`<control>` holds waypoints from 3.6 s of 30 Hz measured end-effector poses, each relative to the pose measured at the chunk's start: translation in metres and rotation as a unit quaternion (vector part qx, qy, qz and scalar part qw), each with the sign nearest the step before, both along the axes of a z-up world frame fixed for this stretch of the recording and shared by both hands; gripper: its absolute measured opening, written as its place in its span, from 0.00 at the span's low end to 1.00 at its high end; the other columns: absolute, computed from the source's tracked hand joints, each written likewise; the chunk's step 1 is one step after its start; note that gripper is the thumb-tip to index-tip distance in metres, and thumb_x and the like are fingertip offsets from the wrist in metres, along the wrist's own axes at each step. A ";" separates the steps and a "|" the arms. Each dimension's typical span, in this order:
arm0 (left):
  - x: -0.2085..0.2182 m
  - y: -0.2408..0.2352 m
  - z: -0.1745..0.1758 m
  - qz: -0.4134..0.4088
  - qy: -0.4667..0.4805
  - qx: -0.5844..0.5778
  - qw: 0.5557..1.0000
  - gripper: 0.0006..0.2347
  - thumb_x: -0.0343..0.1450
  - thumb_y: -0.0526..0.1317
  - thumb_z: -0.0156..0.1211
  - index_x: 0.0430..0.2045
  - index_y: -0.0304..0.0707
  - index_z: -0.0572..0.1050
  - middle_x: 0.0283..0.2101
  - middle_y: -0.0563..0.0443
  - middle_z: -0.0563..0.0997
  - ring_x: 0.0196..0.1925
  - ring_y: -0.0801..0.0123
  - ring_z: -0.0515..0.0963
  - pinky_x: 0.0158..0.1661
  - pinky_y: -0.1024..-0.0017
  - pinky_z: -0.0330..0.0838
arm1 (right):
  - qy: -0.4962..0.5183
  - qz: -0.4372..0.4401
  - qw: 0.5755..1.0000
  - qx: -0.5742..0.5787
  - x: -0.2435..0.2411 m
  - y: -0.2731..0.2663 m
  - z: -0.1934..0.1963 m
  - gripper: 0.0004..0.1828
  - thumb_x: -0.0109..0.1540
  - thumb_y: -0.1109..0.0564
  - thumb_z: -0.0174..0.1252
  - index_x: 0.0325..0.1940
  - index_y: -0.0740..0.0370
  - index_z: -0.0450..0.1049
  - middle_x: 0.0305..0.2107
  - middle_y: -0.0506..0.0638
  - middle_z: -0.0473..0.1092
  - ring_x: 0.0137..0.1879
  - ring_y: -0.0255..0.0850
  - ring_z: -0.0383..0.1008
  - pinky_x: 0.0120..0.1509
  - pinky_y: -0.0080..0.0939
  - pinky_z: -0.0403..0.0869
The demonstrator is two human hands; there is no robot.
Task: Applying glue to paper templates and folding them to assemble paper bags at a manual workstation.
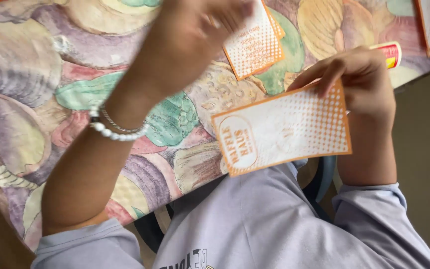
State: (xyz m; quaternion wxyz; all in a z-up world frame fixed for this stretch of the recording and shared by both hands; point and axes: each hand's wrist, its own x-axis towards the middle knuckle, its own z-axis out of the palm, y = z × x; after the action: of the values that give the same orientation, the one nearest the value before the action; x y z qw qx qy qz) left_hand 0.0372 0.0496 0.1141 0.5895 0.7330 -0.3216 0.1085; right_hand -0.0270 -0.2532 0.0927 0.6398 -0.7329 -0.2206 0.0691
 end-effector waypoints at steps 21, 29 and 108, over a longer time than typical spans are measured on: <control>-0.040 -0.049 -0.044 -0.008 0.187 -0.145 0.972 0.05 0.72 0.34 0.66 0.37 0.32 0.81 0.37 0.49 0.86 0.39 0.77 0.84 0.41 0.82 0.81 | -0.183 -0.185 0.965 0.034 0.010 0.022 -0.021 0.46 0.56 0.68 0.49 0.81 0.71 0.51 0.78 0.58 0.52 0.87 0.43 0.51 0.91 0.39 0.54; -0.047 -0.037 -0.019 -0.030 0.152 -0.114 0.981 0.17 0.70 0.43 0.71 0.51 0.39 0.76 0.51 0.48 0.84 0.52 0.69 0.86 0.59 0.74 0.83 | -0.296 -0.284 0.905 -0.111 -0.006 0.040 0.002 0.45 0.60 0.58 0.75 0.75 0.70 0.59 0.69 0.66 0.63 0.79 0.55 0.63 0.87 0.52 0.61; -0.030 -0.014 -0.038 0.020 0.125 0.093 0.988 0.02 0.73 0.33 0.63 0.32 0.33 0.81 0.32 0.50 0.86 0.35 0.73 0.87 0.36 0.80 0.81 | 0.021 -0.228 0.972 -0.059 0.015 -0.010 -0.035 0.15 0.65 0.70 0.70 0.54 0.70 0.77 0.40 0.58 0.77 0.46 0.37 0.79 0.52 0.30 0.78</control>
State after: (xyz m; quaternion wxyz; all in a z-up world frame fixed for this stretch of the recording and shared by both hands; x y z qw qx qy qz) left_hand 0.0073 0.0356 0.0757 0.5522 0.7987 -0.2392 -0.0021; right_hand -0.0123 -0.2634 0.0579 0.5987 -0.7989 -0.0298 -0.0501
